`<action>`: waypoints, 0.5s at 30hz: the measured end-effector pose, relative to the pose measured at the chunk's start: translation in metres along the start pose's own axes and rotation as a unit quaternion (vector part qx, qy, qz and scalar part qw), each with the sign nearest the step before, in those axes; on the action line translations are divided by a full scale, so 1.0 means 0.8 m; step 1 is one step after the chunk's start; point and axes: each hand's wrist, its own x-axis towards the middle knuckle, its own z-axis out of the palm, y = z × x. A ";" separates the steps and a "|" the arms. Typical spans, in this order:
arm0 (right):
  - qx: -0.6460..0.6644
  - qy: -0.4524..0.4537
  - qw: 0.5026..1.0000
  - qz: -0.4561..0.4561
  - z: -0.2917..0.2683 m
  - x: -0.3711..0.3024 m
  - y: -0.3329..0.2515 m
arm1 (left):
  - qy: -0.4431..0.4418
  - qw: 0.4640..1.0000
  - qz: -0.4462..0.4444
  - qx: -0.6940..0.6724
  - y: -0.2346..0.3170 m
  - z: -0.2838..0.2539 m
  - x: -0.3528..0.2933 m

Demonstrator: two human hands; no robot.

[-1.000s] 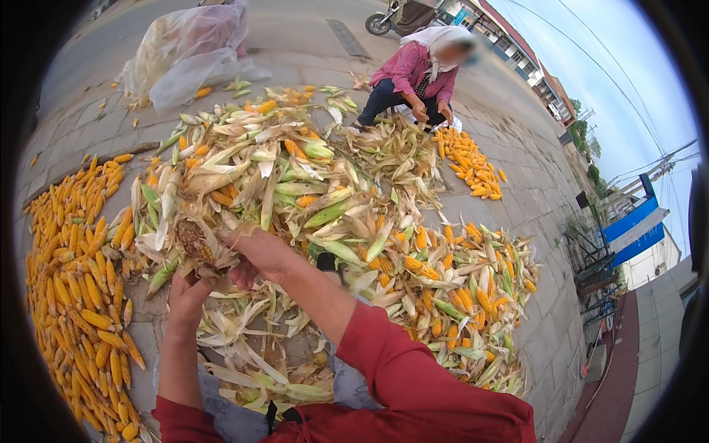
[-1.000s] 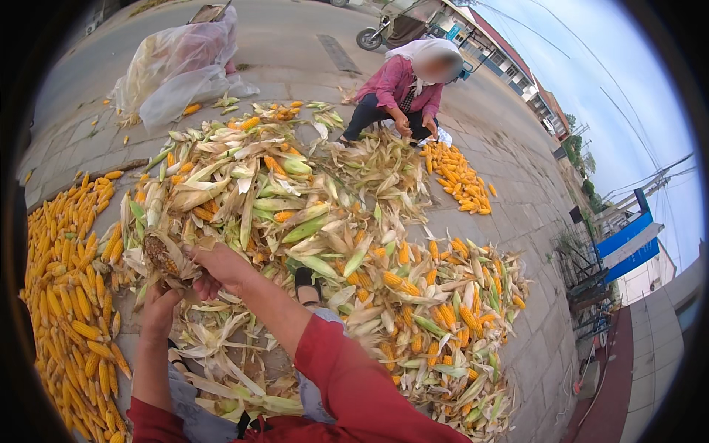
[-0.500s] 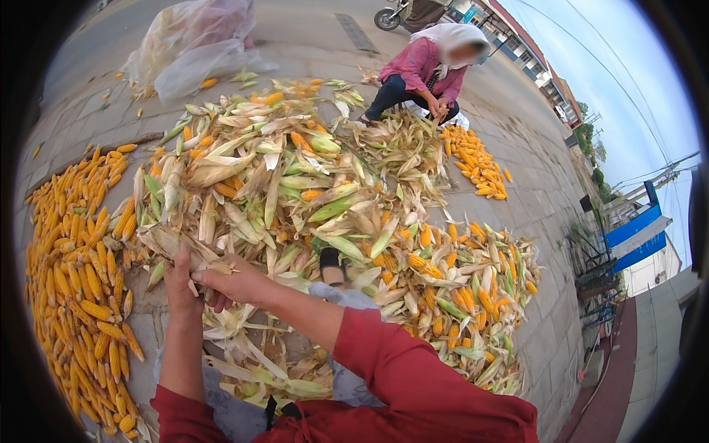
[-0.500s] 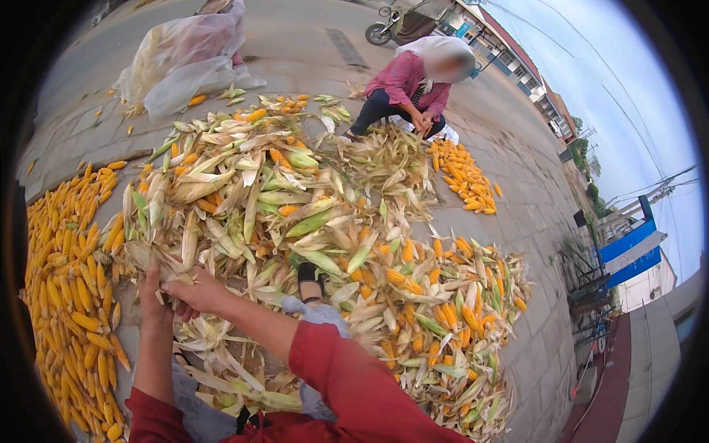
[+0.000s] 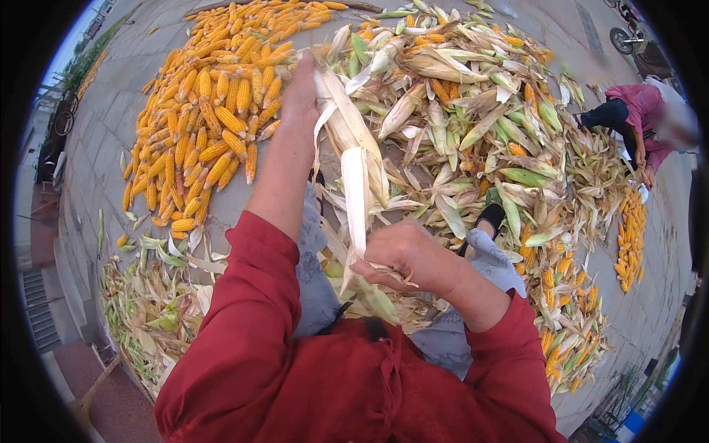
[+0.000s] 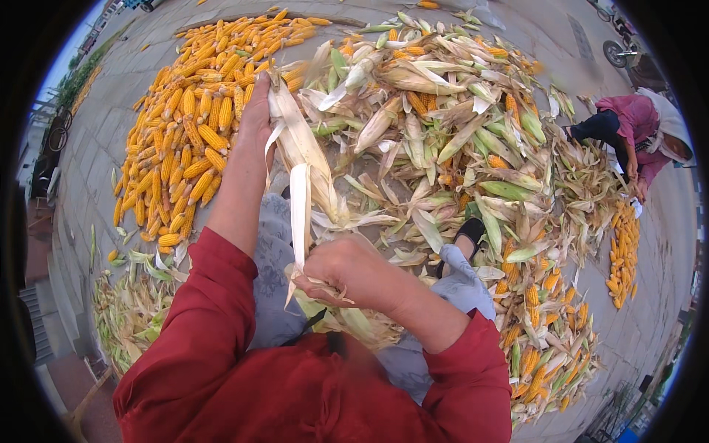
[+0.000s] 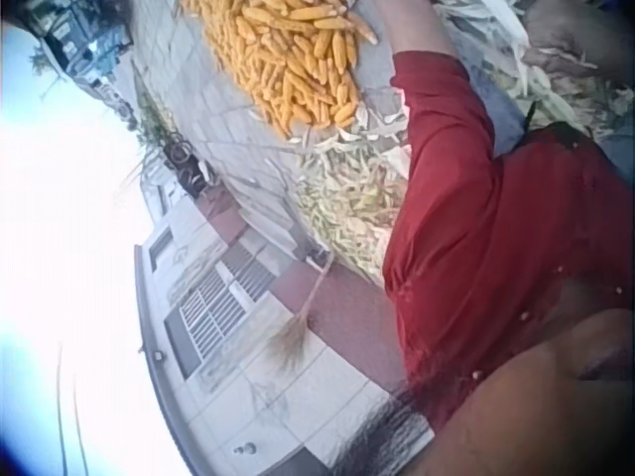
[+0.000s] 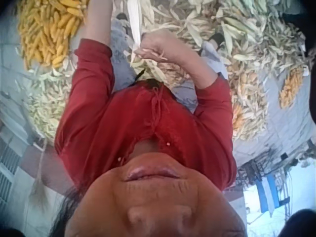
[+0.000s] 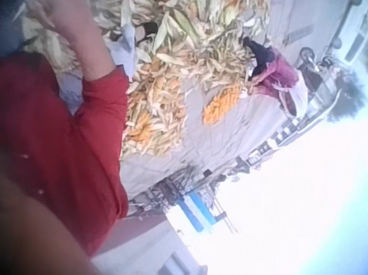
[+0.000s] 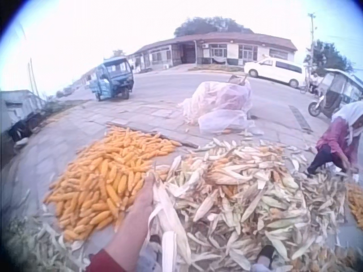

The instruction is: The person sits on the ground and shucks corn cobs by hand, removing husks and silk. Shucked cobs are placed in a pile to the left, while husks accumulate nearby. Another person works in the background.

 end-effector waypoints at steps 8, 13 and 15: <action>0.161 -0.070 0.946 0.273 -0.098 -0.022 0.029 | -0.176 0.956 0.184 0.149 -0.037 0.030 -0.046; 0.083 0.327 0.891 0.304 -0.117 0.004 0.053 | -0.319 0.854 0.250 0.324 -0.067 0.053 -0.097; 0.134 0.316 0.900 0.269 -0.115 0.006 0.057 | -0.338 0.842 0.249 0.340 -0.071 0.058 -0.113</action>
